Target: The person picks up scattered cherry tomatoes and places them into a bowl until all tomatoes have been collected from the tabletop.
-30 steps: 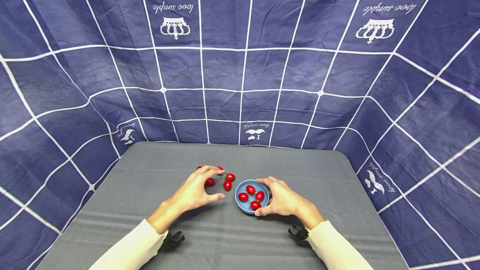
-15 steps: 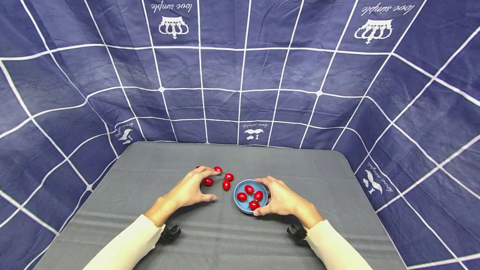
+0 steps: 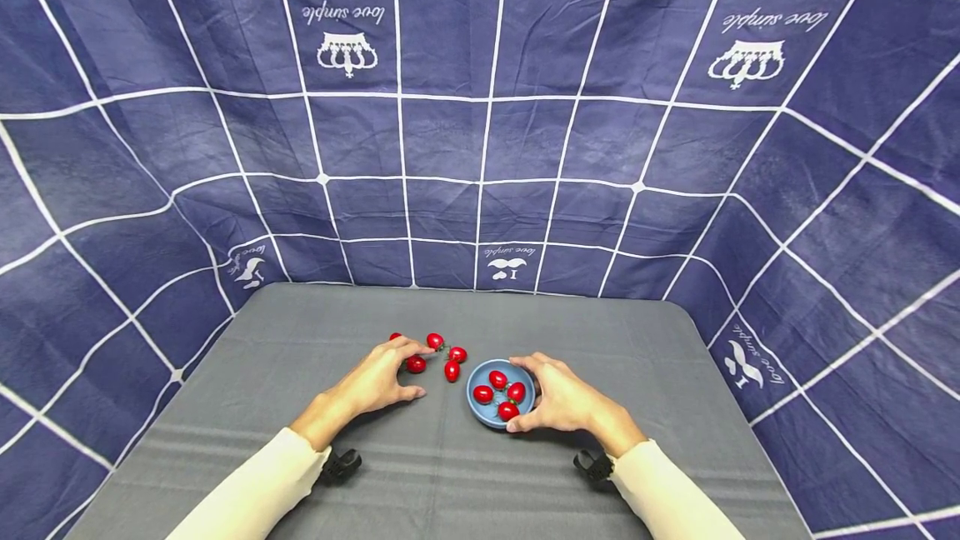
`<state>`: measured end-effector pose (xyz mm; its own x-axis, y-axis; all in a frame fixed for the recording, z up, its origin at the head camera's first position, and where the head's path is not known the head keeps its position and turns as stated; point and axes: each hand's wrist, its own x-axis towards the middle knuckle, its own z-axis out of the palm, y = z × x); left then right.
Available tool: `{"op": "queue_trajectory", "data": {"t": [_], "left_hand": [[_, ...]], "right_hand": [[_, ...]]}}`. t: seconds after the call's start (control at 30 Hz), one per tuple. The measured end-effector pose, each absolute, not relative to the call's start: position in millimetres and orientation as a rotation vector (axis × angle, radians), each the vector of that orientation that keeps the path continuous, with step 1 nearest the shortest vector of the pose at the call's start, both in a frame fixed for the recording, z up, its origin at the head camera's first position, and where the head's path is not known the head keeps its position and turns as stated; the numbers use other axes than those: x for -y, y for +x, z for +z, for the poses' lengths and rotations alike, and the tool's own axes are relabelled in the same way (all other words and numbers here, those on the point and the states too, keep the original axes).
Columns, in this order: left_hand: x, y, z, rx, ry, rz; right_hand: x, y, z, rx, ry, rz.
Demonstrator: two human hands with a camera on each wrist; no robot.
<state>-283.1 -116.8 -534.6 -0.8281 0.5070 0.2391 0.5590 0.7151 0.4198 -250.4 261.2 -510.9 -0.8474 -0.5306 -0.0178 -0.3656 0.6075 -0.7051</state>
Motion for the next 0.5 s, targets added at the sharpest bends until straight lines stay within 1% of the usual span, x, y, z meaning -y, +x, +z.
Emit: {"op": "queue_trajectory", "data": {"t": [0.5], "left_hand": [[120.6,-286.4,-540.7,2.696,-0.933,-0.835]], "right_hand": [[-260.6,-249.7,-510.3,-2.587,-0.728,-1.101]]}}
